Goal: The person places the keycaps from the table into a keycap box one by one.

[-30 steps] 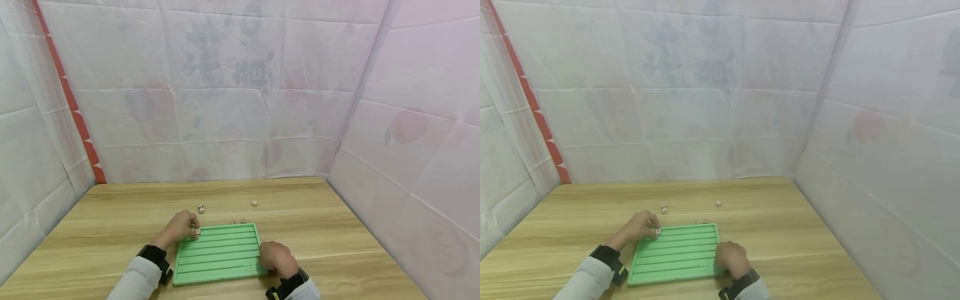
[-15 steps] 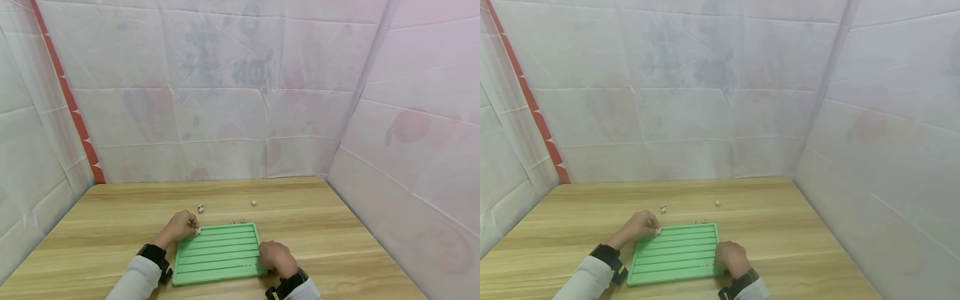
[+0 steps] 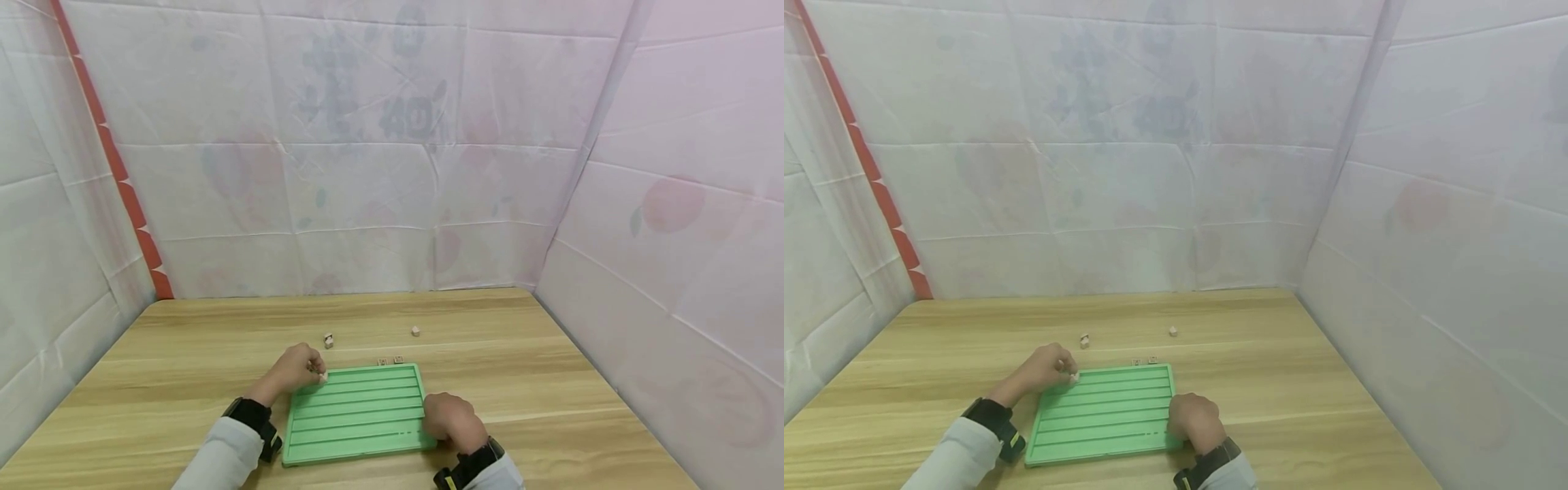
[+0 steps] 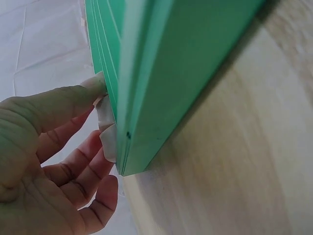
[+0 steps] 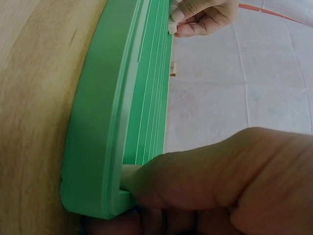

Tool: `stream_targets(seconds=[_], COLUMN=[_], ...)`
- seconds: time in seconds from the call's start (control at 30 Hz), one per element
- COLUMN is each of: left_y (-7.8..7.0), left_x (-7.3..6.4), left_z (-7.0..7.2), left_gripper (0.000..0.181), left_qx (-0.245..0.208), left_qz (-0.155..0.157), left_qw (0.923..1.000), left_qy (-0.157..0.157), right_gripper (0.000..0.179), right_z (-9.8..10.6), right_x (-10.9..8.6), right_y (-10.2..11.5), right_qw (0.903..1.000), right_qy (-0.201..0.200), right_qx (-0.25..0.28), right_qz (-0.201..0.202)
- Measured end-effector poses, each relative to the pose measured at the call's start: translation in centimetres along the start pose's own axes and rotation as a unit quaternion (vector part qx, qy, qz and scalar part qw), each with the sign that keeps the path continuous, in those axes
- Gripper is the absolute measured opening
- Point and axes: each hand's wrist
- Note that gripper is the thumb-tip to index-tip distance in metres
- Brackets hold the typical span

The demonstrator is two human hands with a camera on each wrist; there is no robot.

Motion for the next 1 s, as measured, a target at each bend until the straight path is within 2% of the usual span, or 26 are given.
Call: stream_targets(seconds=[0.23, 0.43, 0.63, 0.8, 1.0], left_y=[-0.2, -0.1, 0.1, 0.0, 0.1], left_x=[0.1, 0.1, 0.6, 1.1, 1.5], left_z=[-0.1, 0.0, 0.4, 0.8, 0.9], left_gripper=[0.009, 0.011, 0.017, 0.028, 0.028], left_qx=[0.001, 0.000, 0.004, 0.004, 0.025], left_qz=[0.017, 0.013, 0.008, 0.023, 0.041], left_qw=[0.9999, 0.9999, 0.9995, 0.9991, 0.9982], left_qy=[-0.004, -0.007, -0.032, -0.036, -0.035], right_gripper=[0.017, 0.018, 0.017, 0.018, 0.018], right_z=[0.0, 0.0, 0.0, 0.0, 0.0], right_x=[0.1, 0.2, 0.3, 0.2, 0.2], right_y=[0.0, -0.1, -0.1, 0.0, 0.0], right_qw=[1.0000, 1.0000, 0.9999, 1.0000, 1.0000], right_qy=[0.000, 0.004, 0.004, 0.004, 0.000], right_qx=[-0.001, 0.001, 0.003, 0.000, -0.005], right_qz=[-0.005, -0.004, -0.010, -0.007, -0.001])
Point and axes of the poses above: each hand's wrist, its own x-axis towards the middle knuckle, its own z-axis out of the back of the hand, y = z × x, and after that the axes turned 2 degrees about -y, right-handed
